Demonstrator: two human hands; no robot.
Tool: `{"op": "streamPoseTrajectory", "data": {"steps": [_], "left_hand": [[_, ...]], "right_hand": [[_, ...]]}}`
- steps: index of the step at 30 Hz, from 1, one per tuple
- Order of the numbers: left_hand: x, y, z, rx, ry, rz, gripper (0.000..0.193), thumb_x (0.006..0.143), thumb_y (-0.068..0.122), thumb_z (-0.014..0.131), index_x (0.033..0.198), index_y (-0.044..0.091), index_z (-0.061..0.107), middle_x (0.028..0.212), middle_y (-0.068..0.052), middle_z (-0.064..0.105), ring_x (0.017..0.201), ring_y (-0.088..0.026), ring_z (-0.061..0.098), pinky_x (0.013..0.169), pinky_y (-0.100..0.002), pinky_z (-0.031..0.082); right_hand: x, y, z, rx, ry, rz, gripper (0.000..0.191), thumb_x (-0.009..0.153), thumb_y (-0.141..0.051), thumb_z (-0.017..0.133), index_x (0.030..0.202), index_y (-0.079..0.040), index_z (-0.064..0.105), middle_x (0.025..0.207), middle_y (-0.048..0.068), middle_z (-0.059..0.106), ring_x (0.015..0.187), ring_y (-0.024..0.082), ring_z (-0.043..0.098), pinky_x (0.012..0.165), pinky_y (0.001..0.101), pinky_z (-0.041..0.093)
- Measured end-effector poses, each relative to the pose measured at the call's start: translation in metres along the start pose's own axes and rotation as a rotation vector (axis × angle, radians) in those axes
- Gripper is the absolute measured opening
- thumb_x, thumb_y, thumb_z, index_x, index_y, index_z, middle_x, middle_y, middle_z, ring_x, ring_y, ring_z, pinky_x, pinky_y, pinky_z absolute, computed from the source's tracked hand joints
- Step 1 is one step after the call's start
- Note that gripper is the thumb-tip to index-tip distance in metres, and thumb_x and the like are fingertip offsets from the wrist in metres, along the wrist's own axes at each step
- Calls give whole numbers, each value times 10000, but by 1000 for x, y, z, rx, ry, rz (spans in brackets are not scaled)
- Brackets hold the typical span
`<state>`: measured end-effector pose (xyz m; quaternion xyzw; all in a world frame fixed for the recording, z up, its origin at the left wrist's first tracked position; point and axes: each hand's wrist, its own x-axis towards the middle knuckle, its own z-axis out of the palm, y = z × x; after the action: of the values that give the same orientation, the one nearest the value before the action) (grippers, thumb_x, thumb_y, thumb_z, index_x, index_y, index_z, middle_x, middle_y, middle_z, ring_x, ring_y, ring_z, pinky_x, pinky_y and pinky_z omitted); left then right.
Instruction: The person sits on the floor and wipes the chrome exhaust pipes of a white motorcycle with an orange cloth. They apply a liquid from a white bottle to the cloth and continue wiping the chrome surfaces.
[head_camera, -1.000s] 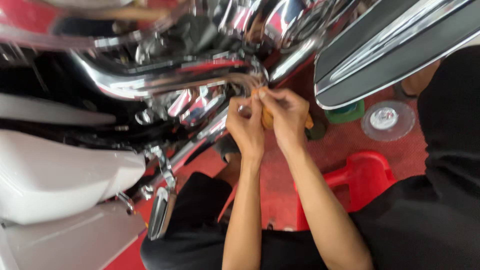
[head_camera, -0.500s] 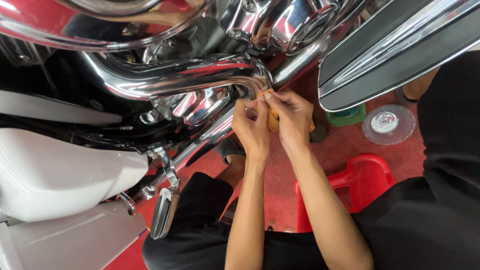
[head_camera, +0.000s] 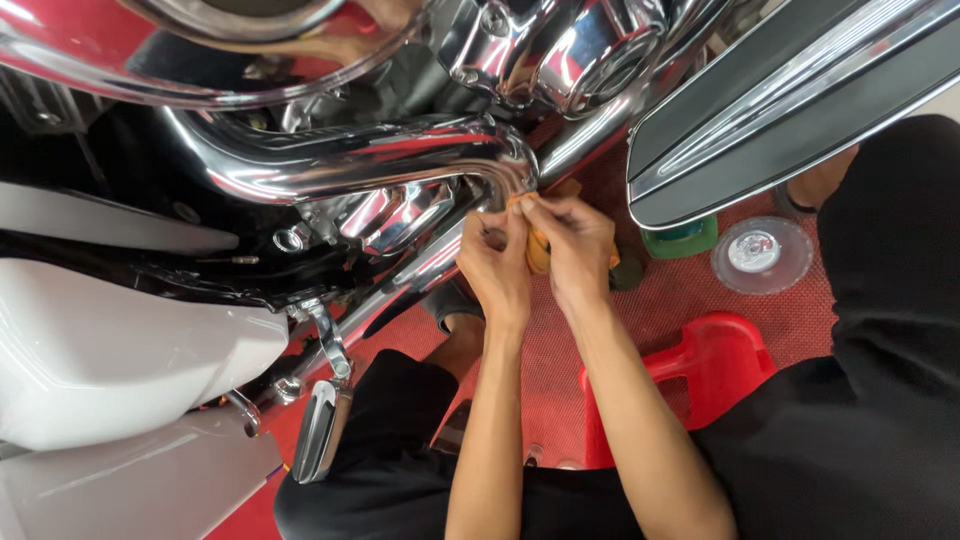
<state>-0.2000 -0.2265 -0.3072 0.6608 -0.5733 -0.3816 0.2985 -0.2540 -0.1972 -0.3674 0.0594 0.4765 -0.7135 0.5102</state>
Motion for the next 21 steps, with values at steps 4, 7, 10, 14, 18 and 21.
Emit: {"op": "streamPoseTrajectory", "data": {"steps": [4,7,10,14,18,21], "left_hand": [[-2,0,2,47,17,16,225,963,156,725,834,22,598,606,17,548,542,-38,443,476,-257,363],[-2,1,2,71,6,-38,229,951,155,726,834,18,584,585,-12,525,524,-63,410,463,-281,324],[-4,2,2,114,19,46,249,963,150,735,824,10,583,635,-32,523,561,-76,416,492,-290,347],[-5,4,3,78,38,111,255,964,156,726,812,11,581,688,-28,578,578,-73,460,501,-295,390],[-2,6,3,95,24,36,239,953,171,733,825,15,605,632,-37,571,551,-77,455,484,-300,371],[-2,7,1,115,10,-2,256,954,177,734,827,11,586,628,-46,566,538,-89,447,476,-306,358]], "right_hand": [[2,1,-3,65,-20,-1,59,915,28,749,970,46,760,965,121,776,849,111,716,780,222,569],[4,2,-5,93,-16,-7,51,916,29,750,964,47,756,961,118,771,844,107,710,769,221,560],[3,4,-6,129,-19,42,31,927,26,745,943,53,742,966,115,767,854,109,715,773,224,560],[1,5,-6,104,-29,6,40,937,29,748,962,60,745,969,123,760,837,107,691,737,222,530],[4,5,-7,117,-25,-12,38,914,21,740,940,48,739,967,124,768,857,120,722,796,228,575],[6,5,-7,173,-35,37,19,937,36,740,937,52,731,974,146,761,860,139,710,782,244,557]]}}
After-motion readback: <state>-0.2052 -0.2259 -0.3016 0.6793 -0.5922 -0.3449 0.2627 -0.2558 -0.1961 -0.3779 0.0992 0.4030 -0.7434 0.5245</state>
